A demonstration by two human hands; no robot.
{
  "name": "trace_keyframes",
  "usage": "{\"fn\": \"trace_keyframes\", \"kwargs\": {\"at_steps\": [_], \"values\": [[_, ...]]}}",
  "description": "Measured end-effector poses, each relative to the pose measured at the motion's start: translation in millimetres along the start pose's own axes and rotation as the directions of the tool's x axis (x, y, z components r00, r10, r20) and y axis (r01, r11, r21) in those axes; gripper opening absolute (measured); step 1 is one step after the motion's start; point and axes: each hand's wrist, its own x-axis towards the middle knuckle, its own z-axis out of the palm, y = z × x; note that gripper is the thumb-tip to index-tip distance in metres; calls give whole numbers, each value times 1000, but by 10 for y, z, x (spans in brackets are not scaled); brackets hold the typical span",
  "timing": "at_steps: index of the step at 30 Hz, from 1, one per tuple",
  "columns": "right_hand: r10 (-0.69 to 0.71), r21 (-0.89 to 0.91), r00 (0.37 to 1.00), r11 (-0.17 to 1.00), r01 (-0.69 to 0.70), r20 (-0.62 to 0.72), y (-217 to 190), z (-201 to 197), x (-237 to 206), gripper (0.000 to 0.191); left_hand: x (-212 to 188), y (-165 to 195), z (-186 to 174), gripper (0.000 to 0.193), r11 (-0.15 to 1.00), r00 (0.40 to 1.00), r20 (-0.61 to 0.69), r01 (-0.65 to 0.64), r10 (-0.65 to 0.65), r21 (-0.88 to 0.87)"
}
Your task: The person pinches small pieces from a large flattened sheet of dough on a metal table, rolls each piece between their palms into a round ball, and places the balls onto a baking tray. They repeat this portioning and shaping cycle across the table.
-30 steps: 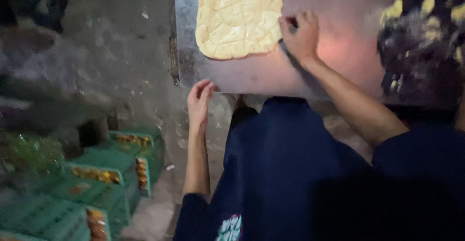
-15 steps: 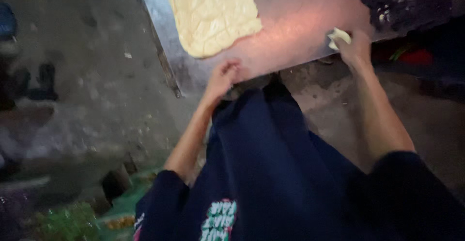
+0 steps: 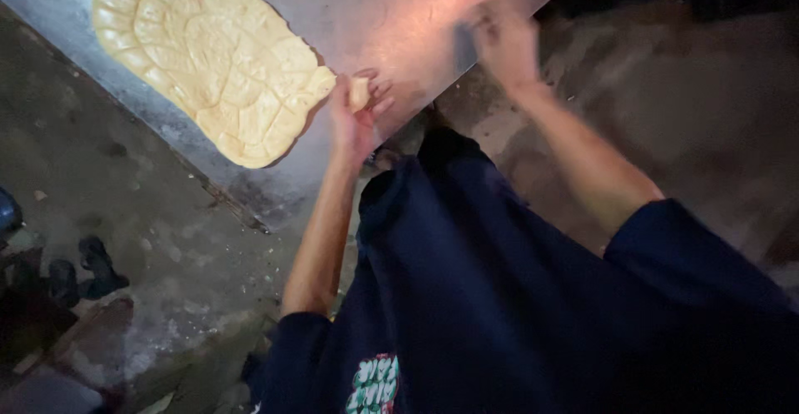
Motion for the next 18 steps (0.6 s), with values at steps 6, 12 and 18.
{"fn": "trace_keyframes", "kwargs": {"at_steps": [6, 12, 18], "values": [[-26, -94, 919, 995, -12, -393, 958, -181, 343, 56, -116, 189, -40, 48, 980, 986, -128, -85, 109, 180], [-159, -288, 892, 957, 34, -422, 1350, -36, 522, 49, 87, 160, 357, 38, 970, 981, -156, -77, 115, 230], [67, 102, 959, 994, -41, -275, 1471, -267, 532, 32, 255, 102, 479, 42, 880, 974, -25, -192, 224, 435]]}}
